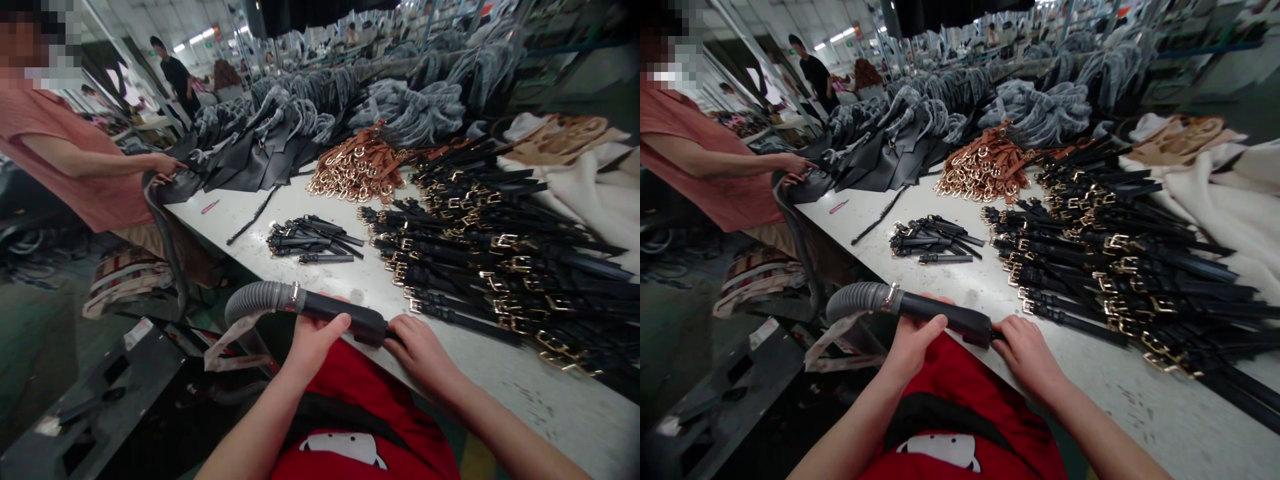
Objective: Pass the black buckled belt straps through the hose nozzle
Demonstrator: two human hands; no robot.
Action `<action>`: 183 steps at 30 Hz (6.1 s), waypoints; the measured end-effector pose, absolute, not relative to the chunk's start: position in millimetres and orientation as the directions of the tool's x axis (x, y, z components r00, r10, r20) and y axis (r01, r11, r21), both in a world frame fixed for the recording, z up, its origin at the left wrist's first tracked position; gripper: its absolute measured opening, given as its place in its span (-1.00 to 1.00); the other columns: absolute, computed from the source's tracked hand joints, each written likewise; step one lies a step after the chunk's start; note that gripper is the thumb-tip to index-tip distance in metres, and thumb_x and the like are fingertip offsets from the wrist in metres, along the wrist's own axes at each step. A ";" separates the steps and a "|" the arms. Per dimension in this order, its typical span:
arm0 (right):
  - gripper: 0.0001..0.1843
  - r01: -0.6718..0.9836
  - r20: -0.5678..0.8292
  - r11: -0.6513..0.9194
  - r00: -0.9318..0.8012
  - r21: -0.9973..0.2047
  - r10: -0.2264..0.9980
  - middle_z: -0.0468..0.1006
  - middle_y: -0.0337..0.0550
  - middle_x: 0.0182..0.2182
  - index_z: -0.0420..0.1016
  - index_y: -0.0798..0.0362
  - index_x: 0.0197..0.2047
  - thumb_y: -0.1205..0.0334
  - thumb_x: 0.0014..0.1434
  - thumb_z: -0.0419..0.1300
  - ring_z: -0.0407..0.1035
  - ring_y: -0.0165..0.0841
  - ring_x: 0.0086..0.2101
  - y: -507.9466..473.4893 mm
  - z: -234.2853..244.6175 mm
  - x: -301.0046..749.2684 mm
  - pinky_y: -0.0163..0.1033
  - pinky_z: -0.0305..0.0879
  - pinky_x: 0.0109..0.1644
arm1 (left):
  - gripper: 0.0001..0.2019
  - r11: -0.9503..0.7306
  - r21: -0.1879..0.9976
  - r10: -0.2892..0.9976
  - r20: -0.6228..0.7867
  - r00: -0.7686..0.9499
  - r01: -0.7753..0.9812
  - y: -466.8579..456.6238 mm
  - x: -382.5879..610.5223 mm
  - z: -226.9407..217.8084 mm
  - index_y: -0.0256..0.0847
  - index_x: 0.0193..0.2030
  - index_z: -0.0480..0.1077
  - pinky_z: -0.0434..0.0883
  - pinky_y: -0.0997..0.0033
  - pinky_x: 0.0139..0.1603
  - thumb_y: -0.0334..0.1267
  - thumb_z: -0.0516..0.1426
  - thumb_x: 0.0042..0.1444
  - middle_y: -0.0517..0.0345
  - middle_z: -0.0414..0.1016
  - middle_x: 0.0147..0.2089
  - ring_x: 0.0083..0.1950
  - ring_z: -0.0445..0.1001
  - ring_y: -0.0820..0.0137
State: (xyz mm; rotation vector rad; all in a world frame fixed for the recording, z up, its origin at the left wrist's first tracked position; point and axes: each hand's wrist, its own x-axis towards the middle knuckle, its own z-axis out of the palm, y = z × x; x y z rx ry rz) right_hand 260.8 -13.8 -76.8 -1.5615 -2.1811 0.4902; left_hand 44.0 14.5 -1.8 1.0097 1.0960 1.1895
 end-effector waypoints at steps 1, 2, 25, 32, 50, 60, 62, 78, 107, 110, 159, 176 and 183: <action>-0.79 0.805 0.129 0.311 -0.285 -0.506 0.950 0.45 -0.08 -0.28 0.44 0.04 -0.17 0.18 0.20 0.05 0.30 -0.28 -0.25 -13.8 -77.1 260.7 -0.17 0.20 -0.18 | -0.75 0.119 0.975 0.993 -0.113 0.042 -0.185 14.8 41.3 -1.8 -0.23 -0.24 0.41 0.34 0.27 0.02 -0.25 0.26 -0.10 0.11 0.52 -0.21 -0.15 0.46 0.34; -0.79 0.804 0.130 0.311 -0.286 -0.506 0.949 0.45 -0.08 -0.28 0.44 0.03 -0.17 0.18 0.20 0.04 0.30 -0.28 -0.25 -13.9 -77.2 260.6 -0.17 0.20 -0.17 | -0.74 0.129 0.974 0.992 -0.125 0.031 -0.185 15.4 37.1 -1.6 -0.23 -0.23 0.41 0.34 0.25 0.02 -0.24 0.26 -0.09 0.10 0.51 -0.21 -0.15 0.46 0.33; -0.83 0.824 0.192 0.442 -0.399 -0.355 0.897 0.48 -0.07 -0.26 0.43 0.06 -0.18 0.27 0.19 0.05 0.35 -0.28 -0.25 -22.2 -66.3 255.7 -0.17 0.27 -0.16 | -0.64 0.058 0.918 0.978 -0.131 -0.163 -0.393 -8.6 -12.9 13.9 -0.18 -0.21 0.28 0.39 0.21 -0.06 -0.28 0.29 -0.15 0.11 0.54 -0.22 -0.16 0.50 0.30; -0.78 0.782 0.128 0.330 -0.310 -0.529 0.942 0.48 -0.07 -0.26 0.45 0.02 -0.15 0.19 0.21 0.03 0.35 -0.28 -0.24 -26.5 -73.2 253.5 -0.15 0.29 -0.17 | -0.71 0.097 0.962 0.995 -0.097 0.013 -0.256 -14.5 21.8 2.2 -0.14 -0.21 0.28 0.35 0.25 0.01 -0.31 0.25 -0.08 0.15 0.53 -0.18 -0.12 0.48 0.33; -0.78 0.779 0.149 0.325 -0.291 -0.536 0.945 0.48 -0.08 -0.27 0.47 0.01 -0.16 0.22 0.20 0.04 0.34 -0.30 -0.25 -25.0 -76.3 253.6 -0.19 0.25 -0.18 | -0.75 0.049 0.991 0.995 -0.059 -0.084 -0.122 3.9 18.3 10.6 -0.20 -0.25 0.33 0.36 0.30 -0.04 -0.27 0.25 -0.09 0.15 0.51 -0.23 -0.18 0.47 0.35; -0.77 0.849 0.174 0.287 -0.232 -0.445 0.957 0.49 -0.07 -0.30 0.44 0.04 -0.23 0.09 0.16 0.08 0.34 -0.25 -0.26 -28.2 -79.0 253.3 -0.16 0.21 -0.19 | -0.72 0.081 0.973 0.987 -0.108 -0.117 -0.216 -2.4 12.0 5.6 -0.23 -0.26 0.37 0.37 0.22 -0.02 -0.23 0.26 -0.13 0.07 0.52 -0.22 -0.17 0.48 0.31; -0.76 0.874 0.139 0.233 -0.191 -0.427 0.972 0.49 -0.08 -0.33 0.44 0.05 -0.27 0.06 0.14 0.10 0.34 -0.24 -0.29 -28.0 -77.0 253.4 -0.15 0.20 -0.21 | -0.71 0.067 0.974 0.984 -0.100 -0.150 -0.216 -1.8 -1.8 5.9 -0.23 -0.24 0.36 0.38 0.22 -0.03 -0.22 0.26 -0.12 0.07 0.51 -0.20 -0.17 0.47 0.32; -0.67 0.920 0.168 0.098 -0.036 -0.379 0.985 0.59 -0.14 -0.19 0.51 -0.03 -0.16 0.10 0.17 -0.03 0.46 -0.25 -0.18 81.4 -24.5 370.6 -0.11 0.37 -0.11 | -0.53 0.098 0.896 0.910 -0.257 -0.325 -0.432 -7.5 -33.4 25.0 -0.21 -0.24 0.30 0.43 0.20 -0.11 -0.17 0.35 -0.31 0.04 0.57 -0.26 -0.19 0.52 0.22; -0.75 0.798 0.116 0.435 -0.428 -0.418 0.896 0.48 -0.12 -0.24 0.48 -0.04 -0.12 0.15 0.17 0.08 0.33 -0.26 -0.21 58.0 -79.9 208.7 -0.15 0.20 -0.14 | -0.60 0.011 0.886 0.897 -0.214 -0.388 -0.463 3.0 -56.6 3.0 -0.18 -0.19 0.31 0.42 0.32 -0.13 -0.21 0.32 -0.18 0.12 0.56 -0.21 -0.15 0.49 0.35; -0.76 0.787 0.119 0.402 -0.394 -0.469 0.911 0.47 -0.11 -0.25 0.49 -0.03 -0.13 0.15 0.18 0.08 0.33 -0.27 -0.21 47.7 -82.9 217.5 -0.15 0.21 -0.14 | -0.66 0.008 0.914 0.936 -0.150 -0.318 -0.406 18.1 -33.0 -4.6 -0.20 -0.23 0.36 0.40 0.29 -0.09 -0.20 0.31 -0.16 0.11 0.54 -0.22 -0.17 0.49 0.34; -0.60 0.770 0.154 0.354 -0.323 -0.531 0.934 0.45 -0.07 -0.20 0.31 0.04 0.05 0.25 0.11 0.05 0.30 -0.24 -0.19 45.9 -75.4 221.8 -0.15 0.16 -0.11 | -0.71 0.060 0.975 0.983 -0.095 -0.155 -0.216 43.8 5.1 1.9 -0.25 -0.26 0.42 0.41 0.24 -0.10 -0.20 0.28 -0.14 0.07 0.52 -0.22 -0.18 0.47 0.29; -0.79 0.778 0.157 0.372 -0.341 -0.507 0.927 0.44 -0.15 -0.30 0.38 0.03 -0.19 0.22 0.08 0.06 0.28 -0.30 -0.27 46.0 -69.4 217.8 -0.20 0.11 -0.18 | -0.70 0.050 0.932 0.960 -0.143 -0.239 -0.358 27.2 -22.2 -4.3 -0.23 -0.22 0.35 0.41 0.28 -0.11 -0.24 0.28 -0.11 0.10 0.51 -0.22 -0.16 0.48 0.35; -0.79 0.778 0.129 0.391 -0.380 -0.491 0.916 0.44 -0.11 -0.28 0.40 0.01 -0.21 0.16 0.17 0.01 0.28 -0.28 -0.25 47.4 -71.9 219.8 -0.19 0.12 -0.18 | -0.71 0.010 0.951 0.965 -0.090 -0.245 -0.310 24.4 -2.7 -5.5 -0.21 -0.24 0.39 0.39 0.28 -0.07 -0.21 0.28 -0.12 0.11 0.52 -0.20 -0.16 0.48 0.34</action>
